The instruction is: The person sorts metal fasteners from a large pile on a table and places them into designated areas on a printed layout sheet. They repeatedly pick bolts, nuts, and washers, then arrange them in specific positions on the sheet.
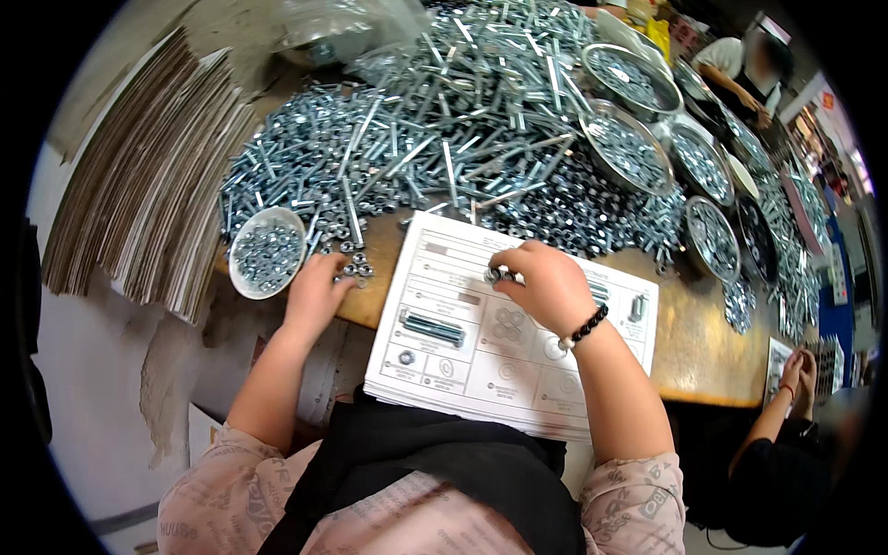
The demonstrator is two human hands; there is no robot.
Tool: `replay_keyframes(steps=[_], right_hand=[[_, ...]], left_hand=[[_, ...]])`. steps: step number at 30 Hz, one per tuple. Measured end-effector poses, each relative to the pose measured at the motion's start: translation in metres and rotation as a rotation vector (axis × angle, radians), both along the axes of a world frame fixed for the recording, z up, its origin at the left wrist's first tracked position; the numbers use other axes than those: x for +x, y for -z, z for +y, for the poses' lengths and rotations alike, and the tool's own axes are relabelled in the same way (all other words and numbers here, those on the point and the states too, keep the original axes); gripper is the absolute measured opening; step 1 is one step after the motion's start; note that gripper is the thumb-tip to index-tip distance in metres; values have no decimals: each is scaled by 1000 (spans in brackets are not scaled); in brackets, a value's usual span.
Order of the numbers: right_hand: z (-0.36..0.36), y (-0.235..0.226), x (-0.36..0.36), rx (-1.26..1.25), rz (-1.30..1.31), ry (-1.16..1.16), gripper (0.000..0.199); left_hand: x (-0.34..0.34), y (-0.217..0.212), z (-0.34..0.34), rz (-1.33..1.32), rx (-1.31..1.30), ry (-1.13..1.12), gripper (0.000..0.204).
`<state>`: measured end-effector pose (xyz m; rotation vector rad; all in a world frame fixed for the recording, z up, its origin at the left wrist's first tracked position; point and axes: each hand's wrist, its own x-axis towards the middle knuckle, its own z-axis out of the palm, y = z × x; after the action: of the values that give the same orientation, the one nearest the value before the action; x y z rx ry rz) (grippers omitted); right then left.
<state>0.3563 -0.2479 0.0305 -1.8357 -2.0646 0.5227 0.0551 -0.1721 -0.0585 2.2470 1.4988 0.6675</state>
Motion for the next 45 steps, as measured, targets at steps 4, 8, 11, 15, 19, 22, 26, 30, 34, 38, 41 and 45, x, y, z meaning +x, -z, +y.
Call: replay_keyframes(steps=[4,8,11,15,19,22,26,30,34,38,41,45], right_hand=[[-42,6,6,-22,-97,27,21],[-57,22,-2,-42,-176,-11,21],[-59,28,-4,5,-173,9,25],[-69,18,6,55,-106,86,30],[-91,14,27,134,-28,235,28],[-103,13,35,184,41,275,25],[-115,4,37,204,120,308,23],[-134,-3,44,186,170,394,21],[-151,3,57,182,228,456,21],[-161,6,65,217,243,501,20],[-166,6,70,257,226,527,19],[-174,7,83,267,186,554,18]], left_hand=[[-5,8,10,52,78,0,12],[5,5,6,26,130,-35,14],[7,7,2,84,139,13,21],[8,3,6,152,104,41,23],[23,-30,-8,93,125,80,24],[66,-61,-16,-175,-18,321,23],[132,-61,-17,-82,-142,711,24],[170,-48,-21,149,-172,857,25],[176,-46,-29,185,-170,879,31],[172,-51,-45,213,-23,870,38],[170,-49,-49,219,-15,857,39],[170,-47,-48,202,-9,871,39]])
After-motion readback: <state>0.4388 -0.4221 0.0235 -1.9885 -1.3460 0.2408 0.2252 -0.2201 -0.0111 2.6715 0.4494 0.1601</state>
